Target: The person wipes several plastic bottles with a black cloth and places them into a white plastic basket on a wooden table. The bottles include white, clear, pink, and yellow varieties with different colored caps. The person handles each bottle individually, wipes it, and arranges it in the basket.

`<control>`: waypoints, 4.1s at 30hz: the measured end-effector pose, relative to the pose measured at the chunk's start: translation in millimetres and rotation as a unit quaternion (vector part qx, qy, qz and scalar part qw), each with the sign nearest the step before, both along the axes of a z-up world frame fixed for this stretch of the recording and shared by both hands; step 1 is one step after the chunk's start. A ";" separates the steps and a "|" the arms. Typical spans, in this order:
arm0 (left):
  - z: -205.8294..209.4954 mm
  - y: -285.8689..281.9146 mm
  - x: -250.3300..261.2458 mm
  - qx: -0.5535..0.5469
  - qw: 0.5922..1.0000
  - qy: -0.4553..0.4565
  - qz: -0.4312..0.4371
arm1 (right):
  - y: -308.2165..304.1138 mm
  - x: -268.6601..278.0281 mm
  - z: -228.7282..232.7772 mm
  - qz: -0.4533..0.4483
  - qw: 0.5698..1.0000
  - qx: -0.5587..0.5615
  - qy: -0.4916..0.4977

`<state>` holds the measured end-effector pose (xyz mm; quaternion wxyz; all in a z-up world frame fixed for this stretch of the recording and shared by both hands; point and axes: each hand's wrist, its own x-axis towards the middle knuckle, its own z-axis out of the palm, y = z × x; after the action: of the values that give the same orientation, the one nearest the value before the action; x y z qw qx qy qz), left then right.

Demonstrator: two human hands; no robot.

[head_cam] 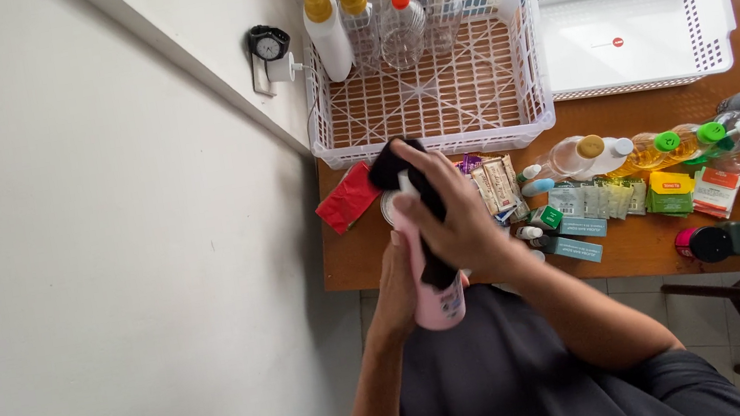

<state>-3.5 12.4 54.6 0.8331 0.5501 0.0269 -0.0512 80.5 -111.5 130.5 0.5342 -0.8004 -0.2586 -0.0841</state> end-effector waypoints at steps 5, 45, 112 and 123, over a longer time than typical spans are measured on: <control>-28.3 8.8 -11.2 -0.251 0.951 0.080 -0.165 | -7.2 24.8 -54.8 0.085 0.949 0.133 0.273; -79.9 51.1 -56.4 0.052 0.980 0.017 0.193 | 60.6 -68.3 -28.5 -0.006 0.981 0.080 0.174; -225.9 -116.9 386.3 -0.221 0.942 0.254 0.000 | -72.0 332.7 -245.2 -0.389 0.913 -0.053 0.115; -229.6 -118.6 386.2 -0.249 0.938 0.240 0.005 | -73.9 338.7 -263.0 -0.378 0.919 -0.050 0.098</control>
<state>382.8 -106.2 -175.0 0.9125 0.2958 0.2154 -0.1830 419.1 -185.4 -132.4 0.4444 -0.8687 0.1123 -0.1879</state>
